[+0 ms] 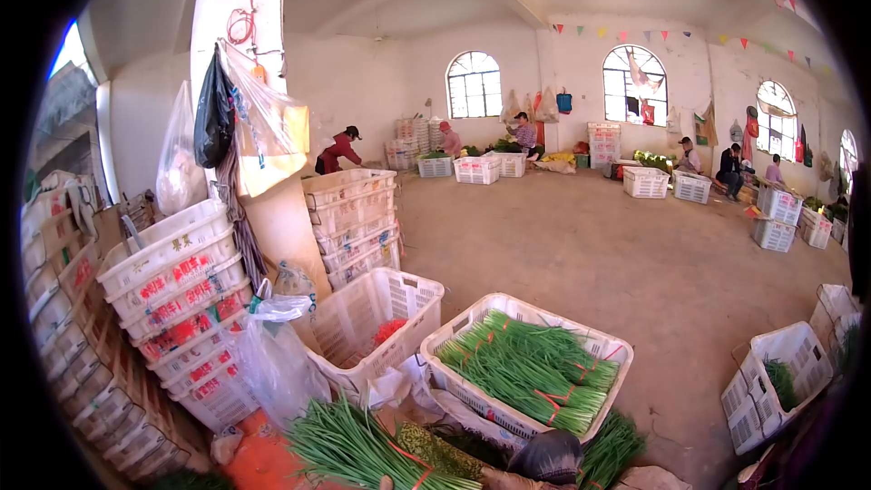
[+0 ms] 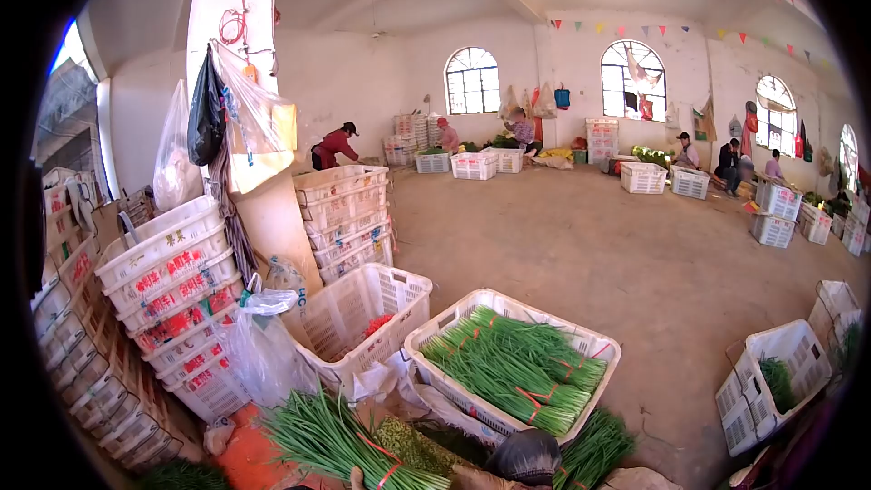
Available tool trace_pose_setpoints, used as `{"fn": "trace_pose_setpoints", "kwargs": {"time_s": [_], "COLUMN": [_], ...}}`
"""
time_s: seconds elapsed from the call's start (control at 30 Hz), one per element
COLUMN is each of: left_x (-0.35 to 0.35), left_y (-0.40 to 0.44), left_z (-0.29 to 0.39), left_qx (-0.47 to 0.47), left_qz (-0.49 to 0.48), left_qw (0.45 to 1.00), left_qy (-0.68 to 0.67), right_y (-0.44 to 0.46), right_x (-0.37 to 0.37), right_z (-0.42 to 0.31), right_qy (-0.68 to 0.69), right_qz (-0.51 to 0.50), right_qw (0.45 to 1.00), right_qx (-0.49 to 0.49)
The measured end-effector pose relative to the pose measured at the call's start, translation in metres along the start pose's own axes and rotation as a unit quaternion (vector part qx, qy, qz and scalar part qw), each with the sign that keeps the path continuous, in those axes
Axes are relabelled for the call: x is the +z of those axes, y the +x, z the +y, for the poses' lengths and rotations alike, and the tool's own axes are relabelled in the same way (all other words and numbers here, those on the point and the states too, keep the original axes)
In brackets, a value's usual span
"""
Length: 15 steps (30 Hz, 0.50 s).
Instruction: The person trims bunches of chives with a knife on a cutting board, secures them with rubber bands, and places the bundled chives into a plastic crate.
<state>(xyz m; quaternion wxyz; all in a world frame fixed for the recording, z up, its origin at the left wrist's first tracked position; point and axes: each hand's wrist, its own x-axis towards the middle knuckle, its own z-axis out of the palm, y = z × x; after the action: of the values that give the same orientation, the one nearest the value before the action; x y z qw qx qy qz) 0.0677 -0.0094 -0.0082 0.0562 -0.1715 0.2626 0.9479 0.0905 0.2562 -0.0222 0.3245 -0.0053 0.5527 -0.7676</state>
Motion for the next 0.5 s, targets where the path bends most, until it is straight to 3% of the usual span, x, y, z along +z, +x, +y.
{"fn": "trace_pose_setpoints", "kwargs": {"time_s": [0.2, 0.27, 0.5], "left_x": [-0.008, -0.013, -0.006], "left_y": [-0.003, -0.007, -0.020], "left_z": [0.008, 0.006, -0.013], "left_qx": [0.009, 0.023, 0.018], "left_qz": [-0.001, -0.009, -0.060], "left_qw": [1.000, 1.000, 0.997], "left_qy": [-0.007, -0.009, -0.039], "right_y": [0.017, -0.009, 0.020], "right_x": [0.008, 0.054, 0.049], "right_z": [-0.018, -0.059, -0.031], "right_qy": [-0.045, -0.090, 0.025], "right_qz": [-0.027, -0.034, -0.026], "right_qw": [0.999, 0.994, 0.995], "right_qx": [0.001, 0.041, 0.091]}}
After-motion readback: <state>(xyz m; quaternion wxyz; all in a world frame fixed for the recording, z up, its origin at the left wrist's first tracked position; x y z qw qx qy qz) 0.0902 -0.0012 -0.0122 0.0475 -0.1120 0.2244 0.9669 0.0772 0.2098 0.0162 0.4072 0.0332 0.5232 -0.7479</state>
